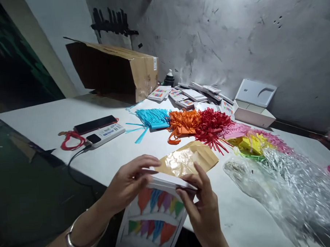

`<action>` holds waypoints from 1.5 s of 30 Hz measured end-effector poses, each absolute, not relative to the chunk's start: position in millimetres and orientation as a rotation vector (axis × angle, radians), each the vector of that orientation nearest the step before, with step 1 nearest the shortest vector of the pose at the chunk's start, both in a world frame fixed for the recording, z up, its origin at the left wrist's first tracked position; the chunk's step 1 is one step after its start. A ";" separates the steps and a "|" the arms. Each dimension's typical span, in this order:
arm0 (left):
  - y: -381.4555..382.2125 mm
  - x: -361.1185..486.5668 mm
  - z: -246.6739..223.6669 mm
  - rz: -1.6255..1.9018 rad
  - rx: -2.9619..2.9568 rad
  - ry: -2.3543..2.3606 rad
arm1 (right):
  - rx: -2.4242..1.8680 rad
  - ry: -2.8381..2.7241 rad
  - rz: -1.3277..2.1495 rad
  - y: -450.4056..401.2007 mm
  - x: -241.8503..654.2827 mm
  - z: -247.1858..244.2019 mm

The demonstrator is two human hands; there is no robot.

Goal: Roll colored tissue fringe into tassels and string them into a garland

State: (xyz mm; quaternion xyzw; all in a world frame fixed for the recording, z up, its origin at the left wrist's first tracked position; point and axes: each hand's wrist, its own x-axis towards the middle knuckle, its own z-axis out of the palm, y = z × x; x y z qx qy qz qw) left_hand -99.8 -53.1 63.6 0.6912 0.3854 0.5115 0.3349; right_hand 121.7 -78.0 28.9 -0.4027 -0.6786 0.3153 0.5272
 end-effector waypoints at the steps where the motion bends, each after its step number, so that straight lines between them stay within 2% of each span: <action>1: -57.2 -96.9 61.6 1.266 1.831 0.893 | -0.987 -1.567 0.760 -84.0 124.0 24.5; 4: -65.3 -88.7 55.6 1.137 1.842 0.763 | -1.052 -1.524 0.711 -97.5 139.5 18.3; 7: -67.6 -78.9 50.5 1.127 1.781 0.774 | -1.099 -1.480 0.384 -113.1 155.8 28.5; 9: -67.9 -71.3 48.6 1.106 1.768 0.764 | -1.061 -1.505 0.283 -124.0 162.8 42.2; 12: -68.5 -59.6 47.8 1.054 1.803 0.722 | -0.977 -1.689 0.551 -134.4 166.4 62.5; 15: -69.6 -50.1 47.1 0.976 1.840 0.691 | -1.099 -1.742 0.787 -135.0 166.2 72.9; 25: -71.3 -42.1 41.4 0.938 1.838 0.699 | -1.347 -1.694 0.895 -128.6 165.0 73.1; 39: -70.7 -42.4 37.0 0.932 1.885 0.670 | -1.312 -1.790 0.427 -130.4 155.3 50.6; 45: -68.8 -45.6 35.5 0.953 1.800 0.734 | -1.206 -1.708 -0.071 -131.3 155.0 36.7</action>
